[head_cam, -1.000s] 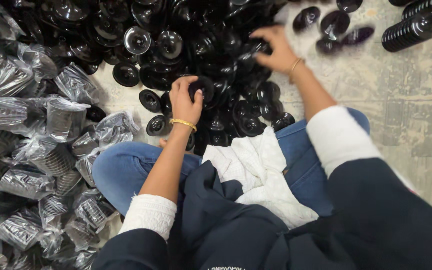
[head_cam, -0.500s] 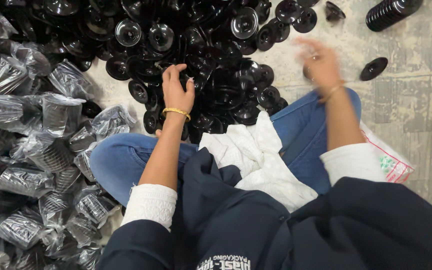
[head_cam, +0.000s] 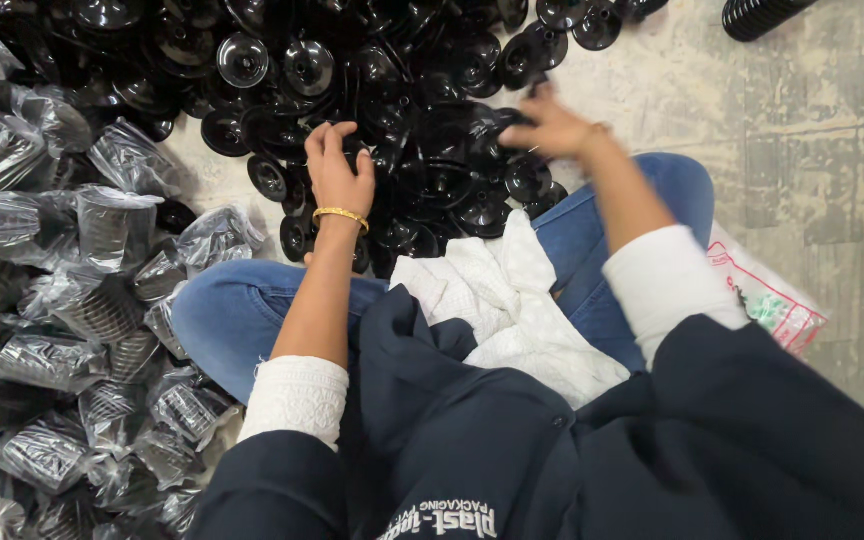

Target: The person sits on the floor among large piles of black plastic components and plastic-wrapped bundles. They pick up individual black plastic pieces, fit and stack them together into ribbed stacks, and place finished stacks aside with the other completed stacks.

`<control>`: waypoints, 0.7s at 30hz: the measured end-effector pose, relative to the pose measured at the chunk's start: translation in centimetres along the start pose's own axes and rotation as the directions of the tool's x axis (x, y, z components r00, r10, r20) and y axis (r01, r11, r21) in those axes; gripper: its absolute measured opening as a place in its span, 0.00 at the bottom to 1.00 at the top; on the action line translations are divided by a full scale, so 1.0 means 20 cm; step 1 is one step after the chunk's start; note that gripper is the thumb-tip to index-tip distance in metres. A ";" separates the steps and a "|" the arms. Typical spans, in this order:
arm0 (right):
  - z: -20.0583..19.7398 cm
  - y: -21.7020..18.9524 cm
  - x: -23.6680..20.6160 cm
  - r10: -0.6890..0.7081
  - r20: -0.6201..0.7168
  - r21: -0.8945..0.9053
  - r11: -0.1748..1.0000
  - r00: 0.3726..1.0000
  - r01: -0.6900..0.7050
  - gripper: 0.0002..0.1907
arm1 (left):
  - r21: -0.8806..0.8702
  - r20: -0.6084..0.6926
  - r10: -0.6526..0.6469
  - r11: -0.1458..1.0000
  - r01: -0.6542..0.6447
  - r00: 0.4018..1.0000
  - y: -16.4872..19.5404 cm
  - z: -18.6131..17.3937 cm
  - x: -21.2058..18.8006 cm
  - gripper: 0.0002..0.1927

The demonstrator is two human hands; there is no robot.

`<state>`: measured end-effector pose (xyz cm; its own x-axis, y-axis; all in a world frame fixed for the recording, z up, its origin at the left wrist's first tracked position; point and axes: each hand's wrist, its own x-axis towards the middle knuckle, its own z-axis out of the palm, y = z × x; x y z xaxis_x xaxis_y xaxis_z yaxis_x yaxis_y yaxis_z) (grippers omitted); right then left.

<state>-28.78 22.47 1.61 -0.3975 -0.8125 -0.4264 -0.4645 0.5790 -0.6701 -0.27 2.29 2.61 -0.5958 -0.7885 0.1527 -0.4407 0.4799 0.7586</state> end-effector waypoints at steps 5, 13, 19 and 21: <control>0.23 -0.08 -0.11 -0.322 -0.252 -0.068 0.946 0.913 0.316 0.36 | 0.030 0.013 0.187 0.982 -0.187 0.982 0.09 -0.02 -0.01 0.19; 0.19 -0.03 -0.28 -0.321 -0.553 -0.108 0.943 0.769 0.316 0.13 | 0.175 0.410 0.352 0.875 -0.451 0.842 0.28 0.04 -0.07 0.16; 0.22 -0.03 -0.21 -0.134 -0.622 0.089 0.967 0.771 0.240 0.11 | -0.437 0.062 0.225 0.882 -0.176 0.972 0.20 -0.03 0.06 0.13; 0.22 -0.03 -0.20 -0.112 -0.602 0.136 0.961 0.791 0.240 0.12 | -0.758 0.118 0.050 0.649 0.058 0.992 0.22 -0.09 0.08 0.13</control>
<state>-23.45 25.01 1.06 -0.7386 -0.6661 0.1037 -0.4342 0.3524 -0.8290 -1.91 2.40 7.38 -0.6924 -0.7124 0.1146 0.1886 -0.0254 0.9817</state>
